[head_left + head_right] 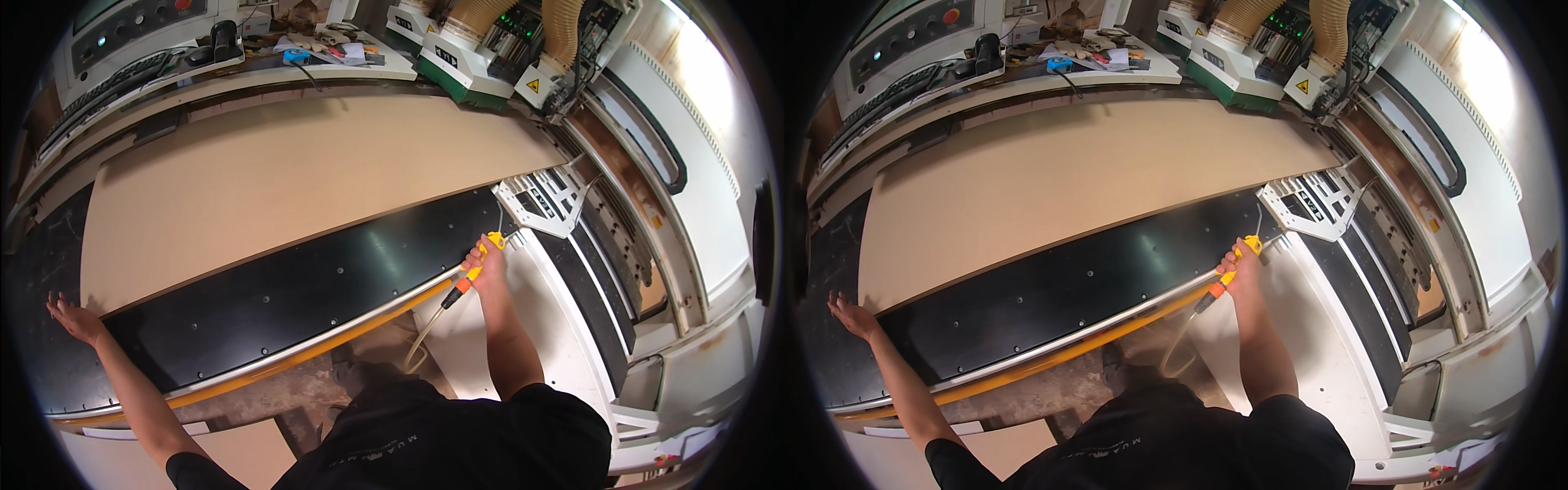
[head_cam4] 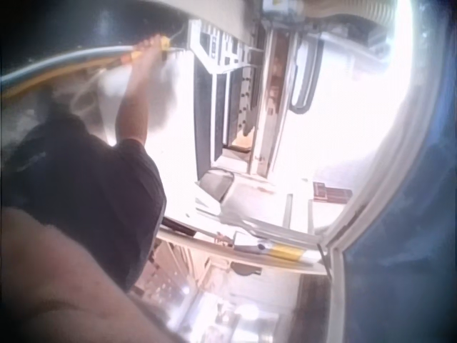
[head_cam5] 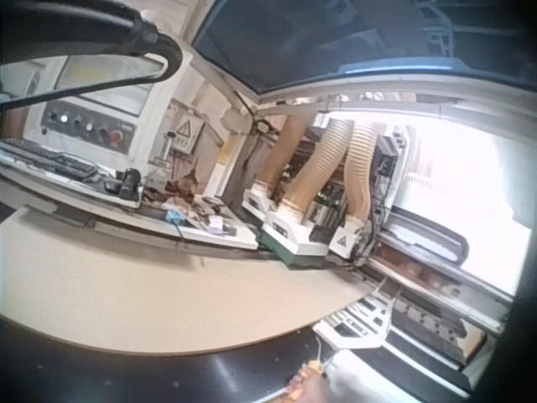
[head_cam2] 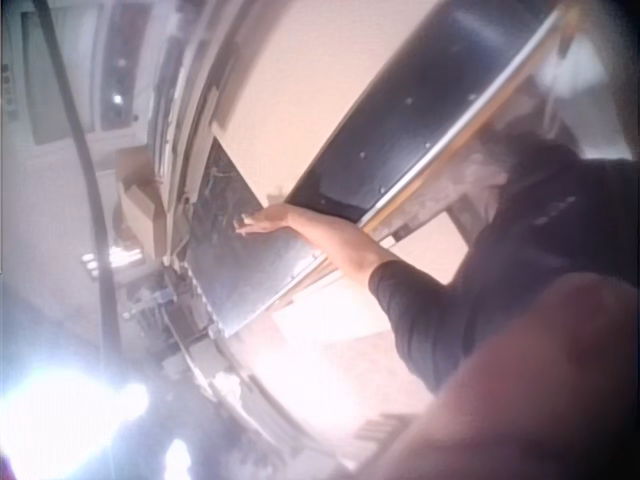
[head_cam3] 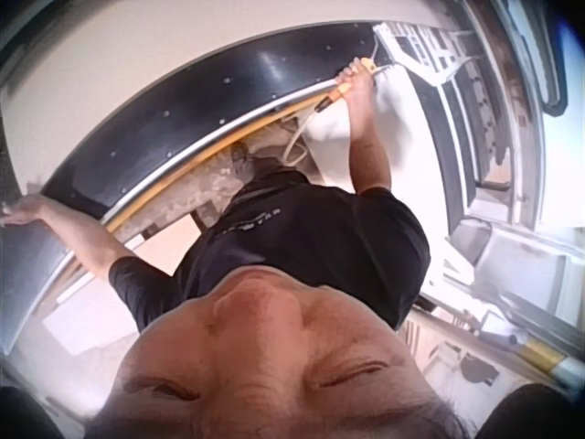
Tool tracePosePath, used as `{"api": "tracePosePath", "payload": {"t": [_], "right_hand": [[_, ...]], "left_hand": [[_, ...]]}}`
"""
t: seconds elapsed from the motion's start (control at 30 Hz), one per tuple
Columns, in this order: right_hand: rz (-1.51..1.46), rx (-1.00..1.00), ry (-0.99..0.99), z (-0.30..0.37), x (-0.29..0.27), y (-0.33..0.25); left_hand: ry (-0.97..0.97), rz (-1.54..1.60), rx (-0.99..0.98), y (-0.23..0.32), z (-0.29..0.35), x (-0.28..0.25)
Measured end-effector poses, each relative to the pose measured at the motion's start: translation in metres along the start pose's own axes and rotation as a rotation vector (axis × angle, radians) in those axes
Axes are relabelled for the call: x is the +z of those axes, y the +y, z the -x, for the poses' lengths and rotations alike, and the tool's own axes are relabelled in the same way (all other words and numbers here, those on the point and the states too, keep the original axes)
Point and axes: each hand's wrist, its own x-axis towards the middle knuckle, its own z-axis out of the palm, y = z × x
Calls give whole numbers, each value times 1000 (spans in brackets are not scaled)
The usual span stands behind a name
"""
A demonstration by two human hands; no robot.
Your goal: The person places large wood panels onto a CNC cutting machine, aligns them, and uses a handheld tool to guide the cutting process. After cutting, the person removes the panels and stacks them on the floor.
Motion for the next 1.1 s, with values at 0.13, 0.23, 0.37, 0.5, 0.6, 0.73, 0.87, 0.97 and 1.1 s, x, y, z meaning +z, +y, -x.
{"api": "tracePosePath", "payload": {"t": [0.13, 0.23, 0.37, 0.5, 0.6, 0.73, 0.87, 0.97, 1.1], "right_hand": [[24, -17, 7, 1, 2, 1], [32, -25, -1, 1, 1, 1], [28, -40, -41, 2, 0, 2], [50, -40, -12, 1, 1, 2], [51, -39, 6, 2, 2, 2], [43, -36, -36, 3, 1, 2], [57, -31, -5, 0, 0, 2], [84, -32, -13, -6, -4, 1], [151, -16, -112, -15, -9, -1]], "left_hand": [[12, 83, -62, 16, 2, -5], [10, 229, -227, 40, 3, -13], [27, 395, -356, 68, 1, -20], [40, 418, -405, 81, 0, -24], [52, 434, -428, 81, -2, -24], [42, 414, -395, 64, -3, -18], [27, 430, -287, 33, -2, -12], [-26, 111, -177, 26, -4, -13], [228, 825, -411, 70, 2, -34]]}}
